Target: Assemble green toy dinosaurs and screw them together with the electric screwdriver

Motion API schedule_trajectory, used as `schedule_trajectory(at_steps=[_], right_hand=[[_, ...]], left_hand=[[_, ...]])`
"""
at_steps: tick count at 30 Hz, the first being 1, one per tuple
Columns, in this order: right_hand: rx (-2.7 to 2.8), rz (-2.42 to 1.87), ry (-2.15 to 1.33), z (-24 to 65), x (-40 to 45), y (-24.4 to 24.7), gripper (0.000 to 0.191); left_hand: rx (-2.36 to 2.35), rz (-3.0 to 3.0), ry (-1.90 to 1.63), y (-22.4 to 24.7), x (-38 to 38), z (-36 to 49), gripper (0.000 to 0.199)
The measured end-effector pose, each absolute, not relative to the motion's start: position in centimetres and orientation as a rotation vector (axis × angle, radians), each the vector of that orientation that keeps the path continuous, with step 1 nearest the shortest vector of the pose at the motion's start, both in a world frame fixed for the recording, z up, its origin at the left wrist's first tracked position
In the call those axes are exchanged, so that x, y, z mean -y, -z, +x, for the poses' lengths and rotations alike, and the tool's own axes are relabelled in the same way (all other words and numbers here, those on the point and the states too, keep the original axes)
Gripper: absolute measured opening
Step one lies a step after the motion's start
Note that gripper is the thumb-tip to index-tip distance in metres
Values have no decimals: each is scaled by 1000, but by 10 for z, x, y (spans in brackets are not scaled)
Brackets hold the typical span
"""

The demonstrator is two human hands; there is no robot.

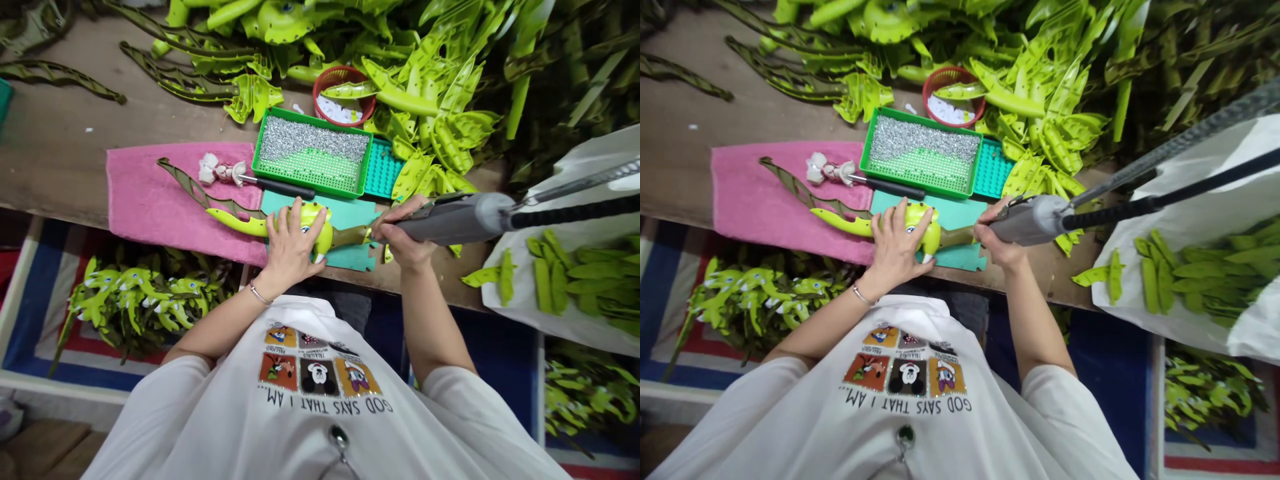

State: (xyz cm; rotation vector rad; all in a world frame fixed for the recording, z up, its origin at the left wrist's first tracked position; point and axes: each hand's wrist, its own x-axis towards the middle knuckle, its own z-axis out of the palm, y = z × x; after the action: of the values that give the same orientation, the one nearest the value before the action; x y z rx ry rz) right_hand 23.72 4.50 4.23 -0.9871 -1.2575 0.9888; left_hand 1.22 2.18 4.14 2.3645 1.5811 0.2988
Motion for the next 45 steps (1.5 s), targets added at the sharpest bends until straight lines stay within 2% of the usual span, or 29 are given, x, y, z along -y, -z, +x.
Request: schedule_trajectory(at_steps=[3, 7, 11, 16, 20, 30, 34, 41, 45], right_hand=[[1290, -872, -970, 230, -55, -61, 23], [1161, -835, -711, 208, -85, -75, 29], [1003, -921, -600, 182, -125, -59, 38], [977, -923, -662, 169, -163, -29, 37], [1000, -986, -655, 167, -172, -20, 38], [1032, -1009, -684, 169, -175, -11, 41], [1044, -959, -664, 167, -173, -22, 38], [1086, -757, -848, 149, -103, -69, 25], [1182, -750, -990, 137, -64, -74, 22]], left_hand=[[-1574, 2382, -321, -42, -27, -5, 97], [-1580, 2419, -359, -36, -38, -30, 96], [-1608, 2399, -371, -30, -40, -36, 96], [-1702, 2339, -371, -31, -36, -27, 103], [-1739, 2313, -374, -32, -34, -22, 99], [-1777, 2280, -428, -28, -36, -17, 98], [-1823, 2233, -431, -29, -36, -11, 94], [-1824, 2237, -370, -26, -35, -8, 96], [-1831, 2249, -311, -28, -35, -9, 93]])
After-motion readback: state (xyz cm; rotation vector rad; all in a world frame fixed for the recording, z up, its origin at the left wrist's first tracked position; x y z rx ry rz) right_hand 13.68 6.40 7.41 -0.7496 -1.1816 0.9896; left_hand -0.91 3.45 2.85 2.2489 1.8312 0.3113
